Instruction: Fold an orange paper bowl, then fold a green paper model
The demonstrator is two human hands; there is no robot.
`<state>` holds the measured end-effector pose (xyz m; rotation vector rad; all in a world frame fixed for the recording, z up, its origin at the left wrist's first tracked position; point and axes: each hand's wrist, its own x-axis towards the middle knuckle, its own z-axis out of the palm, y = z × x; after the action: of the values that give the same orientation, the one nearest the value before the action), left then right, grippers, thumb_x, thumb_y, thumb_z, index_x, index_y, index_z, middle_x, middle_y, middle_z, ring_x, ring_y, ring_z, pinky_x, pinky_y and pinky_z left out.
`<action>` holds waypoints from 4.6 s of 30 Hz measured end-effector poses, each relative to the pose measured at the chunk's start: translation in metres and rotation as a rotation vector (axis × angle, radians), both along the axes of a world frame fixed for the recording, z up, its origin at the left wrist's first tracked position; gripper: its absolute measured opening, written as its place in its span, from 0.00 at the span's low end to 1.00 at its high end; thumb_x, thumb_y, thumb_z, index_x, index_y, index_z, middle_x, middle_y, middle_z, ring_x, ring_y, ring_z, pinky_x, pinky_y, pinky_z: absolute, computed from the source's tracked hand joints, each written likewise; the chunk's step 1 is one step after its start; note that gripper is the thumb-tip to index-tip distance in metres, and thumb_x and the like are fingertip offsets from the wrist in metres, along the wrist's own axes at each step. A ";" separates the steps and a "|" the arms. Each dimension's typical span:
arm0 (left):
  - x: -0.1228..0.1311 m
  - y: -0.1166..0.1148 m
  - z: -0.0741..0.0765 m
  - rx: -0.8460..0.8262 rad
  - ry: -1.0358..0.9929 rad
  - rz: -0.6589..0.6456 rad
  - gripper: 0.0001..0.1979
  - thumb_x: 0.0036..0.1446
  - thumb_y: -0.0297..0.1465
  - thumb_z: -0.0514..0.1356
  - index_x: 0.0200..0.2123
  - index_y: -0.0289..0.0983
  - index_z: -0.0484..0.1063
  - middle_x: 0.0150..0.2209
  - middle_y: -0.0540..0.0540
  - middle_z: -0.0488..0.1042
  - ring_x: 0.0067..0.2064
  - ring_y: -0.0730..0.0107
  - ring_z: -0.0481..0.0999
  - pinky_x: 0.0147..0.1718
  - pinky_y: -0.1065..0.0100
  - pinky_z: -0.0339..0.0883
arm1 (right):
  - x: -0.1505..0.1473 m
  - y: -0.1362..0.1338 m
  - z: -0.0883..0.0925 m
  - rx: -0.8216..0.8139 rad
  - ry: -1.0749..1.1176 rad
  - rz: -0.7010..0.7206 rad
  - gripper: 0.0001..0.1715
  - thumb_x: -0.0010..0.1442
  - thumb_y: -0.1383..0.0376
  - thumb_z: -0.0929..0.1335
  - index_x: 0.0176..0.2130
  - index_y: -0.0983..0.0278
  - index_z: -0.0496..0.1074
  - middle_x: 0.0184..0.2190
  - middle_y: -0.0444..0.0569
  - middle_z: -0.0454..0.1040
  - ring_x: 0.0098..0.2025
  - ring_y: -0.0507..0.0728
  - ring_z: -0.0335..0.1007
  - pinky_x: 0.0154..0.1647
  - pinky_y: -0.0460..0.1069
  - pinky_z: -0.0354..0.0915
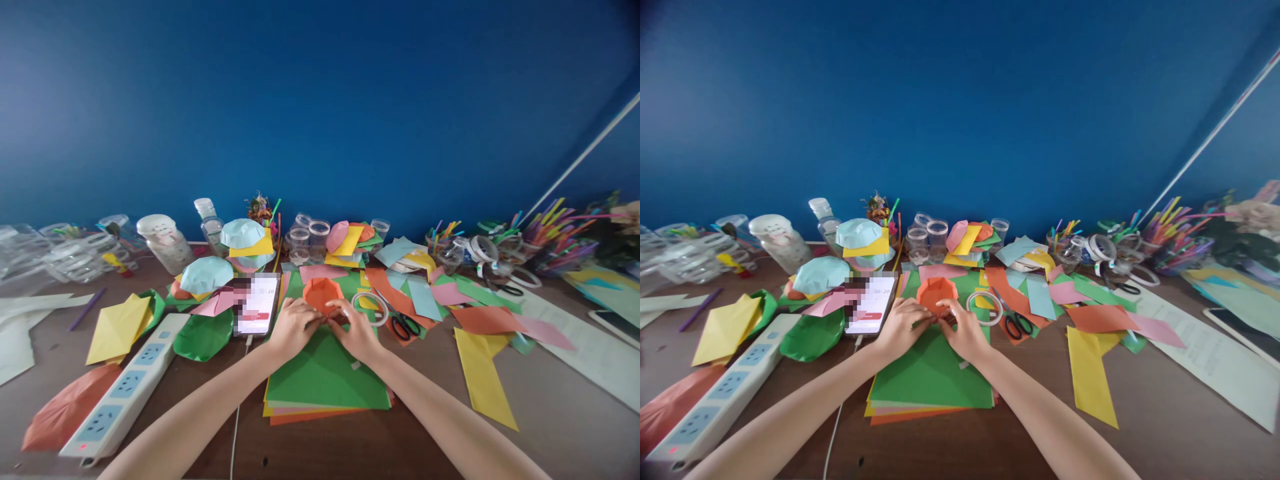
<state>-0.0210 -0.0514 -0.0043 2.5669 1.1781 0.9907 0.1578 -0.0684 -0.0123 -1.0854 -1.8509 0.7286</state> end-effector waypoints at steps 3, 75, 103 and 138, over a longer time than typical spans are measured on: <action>0.002 -0.002 0.002 -0.025 0.009 0.021 0.08 0.57 0.33 0.57 0.30 0.39 0.75 0.30 0.49 0.77 0.36 0.68 0.70 0.38 0.63 0.53 | -0.001 -0.001 0.000 0.021 -0.043 -0.003 0.20 0.55 0.72 0.63 0.48 0.59 0.63 0.32 0.44 0.74 0.33 0.52 0.73 0.36 0.47 0.67; 0.010 -0.009 0.009 -0.123 -0.074 0.207 0.05 0.55 0.32 0.58 0.29 0.41 0.74 0.32 0.50 0.76 0.38 0.65 0.70 0.40 0.60 0.53 | 0.001 0.006 0.001 0.022 0.086 -0.170 0.15 0.55 0.62 0.67 0.43 0.61 0.65 0.30 0.45 0.75 0.33 0.55 0.72 0.37 0.49 0.66; 0.011 -0.005 0.004 -0.430 -0.392 0.004 0.08 0.55 0.31 0.55 0.28 0.35 0.72 0.27 0.49 0.75 0.31 0.70 0.74 0.32 0.72 0.63 | -0.005 -0.002 0.009 0.011 0.115 -0.140 0.11 0.54 0.65 0.68 0.40 0.60 0.67 0.34 0.47 0.77 0.37 0.56 0.75 0.40 0.50 0.70; 0.009 -0.006 0.011 -0.428 -0.318 -0.029 0.08 0.55 0.30 0.55 0.27 0.35 0.72 0.28 0.49 0.76 0.31 0.70 0.73 0.35 0.71 0.63 | 0.001 0.008 0.003 -0.159 0.268 -0.072 0.14 0.51 0.60 0.69 0.38 0.62 0.67 0.29 0.48 0.77 0.32 0.56 0.75 0.33 0.49 0.69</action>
<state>-0.0119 -0.0574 0.0069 2.0066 1.1169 0.9691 0.1592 -0.0605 -0.0088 -1.0898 -1.5404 0.9435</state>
